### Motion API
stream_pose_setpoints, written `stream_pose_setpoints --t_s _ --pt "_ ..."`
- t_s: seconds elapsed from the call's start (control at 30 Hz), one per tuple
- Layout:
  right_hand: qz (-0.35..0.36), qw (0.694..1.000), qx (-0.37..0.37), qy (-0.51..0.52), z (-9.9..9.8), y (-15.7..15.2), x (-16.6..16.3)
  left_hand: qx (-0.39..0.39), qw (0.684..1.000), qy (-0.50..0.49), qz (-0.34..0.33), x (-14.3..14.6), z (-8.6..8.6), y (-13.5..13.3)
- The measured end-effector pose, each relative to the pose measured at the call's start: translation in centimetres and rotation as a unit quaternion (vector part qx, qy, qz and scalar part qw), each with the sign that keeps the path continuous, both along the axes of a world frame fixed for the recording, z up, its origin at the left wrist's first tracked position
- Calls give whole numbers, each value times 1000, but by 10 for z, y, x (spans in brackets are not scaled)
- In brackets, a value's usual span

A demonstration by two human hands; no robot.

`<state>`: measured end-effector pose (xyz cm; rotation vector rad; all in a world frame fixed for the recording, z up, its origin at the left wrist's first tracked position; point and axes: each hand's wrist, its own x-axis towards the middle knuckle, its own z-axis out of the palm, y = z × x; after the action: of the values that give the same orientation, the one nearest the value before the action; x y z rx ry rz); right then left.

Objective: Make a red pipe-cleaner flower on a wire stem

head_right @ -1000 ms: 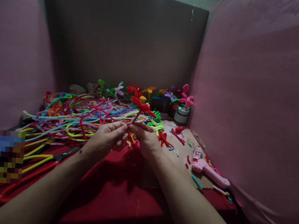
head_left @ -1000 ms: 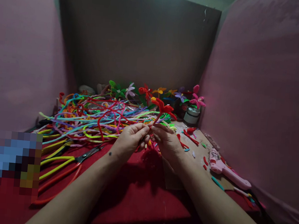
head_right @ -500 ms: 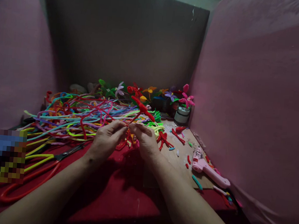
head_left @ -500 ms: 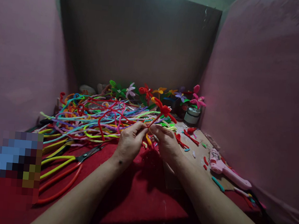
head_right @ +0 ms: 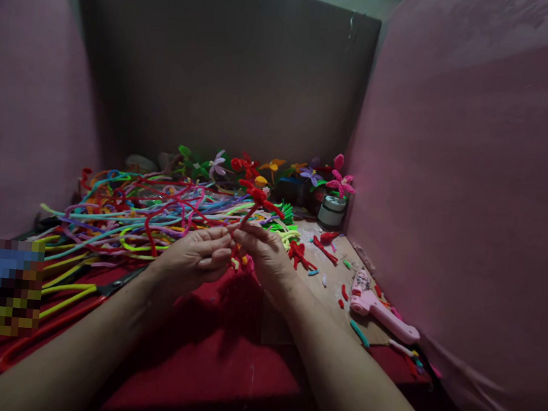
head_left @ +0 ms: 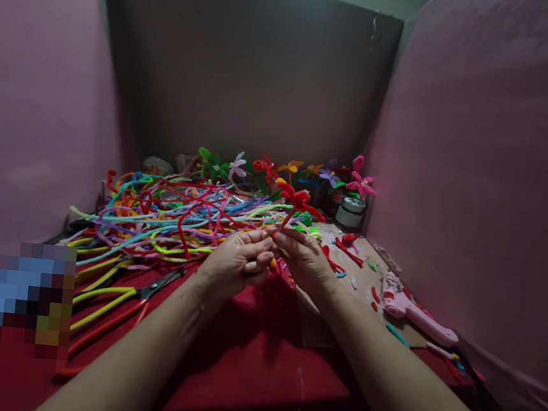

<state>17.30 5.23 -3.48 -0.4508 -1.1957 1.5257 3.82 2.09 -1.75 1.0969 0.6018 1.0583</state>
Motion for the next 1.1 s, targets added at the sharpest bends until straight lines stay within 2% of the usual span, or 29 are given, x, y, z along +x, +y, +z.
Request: stream_pose_setpoints --t_s 0.03,0.1,0.13,0.2,0.27,0.3,0.33,0.37,0.5,0.6,0.73,0.97,1.1 --pt "-12 1000 8 0 0 0 0 15 999 29 20 1 0 0" --pt "-51 999 15 2 -2 -1 -1 77 983 123 113 4 -2 -2" --pt "-72 997 11 2 -3 -2 -1 126 960 181 174 6 -3 -3" --pt "-98 995 6 -12 -4 -2 -2 242 883 286 281 9 -6 -4" --pt "-108 993 20 -31 -5 -2 -3 324 813 348 335 11 -9 -4" --pt "-107 993 32 -43 -5 -1 -3 338 797 362 344 11 -10 -4" --pt "-106 992 44 -53 -5 -1 -3 333 798 365 346 10 -10 -3" --pt "-104 991 51 -61 -5 0 -3 313 812 355 342 10 -9 -2" --pt "-99 992 44 -64 -2 2 -1 172 926 216 259 7 -2 1" --pt "-77 995 43 -43 -1 4 1 75 977 109 168 6 1 1" --pt "-62 996 54 -19 0 5 4 16 996 26 80 2 0 0" --pt "-25 996 74 -39 4 4 7 -14 999 -23 -38 -7 3 -1" --pt "-22 997 73 -16 2 4 5 0 999 -10 -52 -6 4 -1"
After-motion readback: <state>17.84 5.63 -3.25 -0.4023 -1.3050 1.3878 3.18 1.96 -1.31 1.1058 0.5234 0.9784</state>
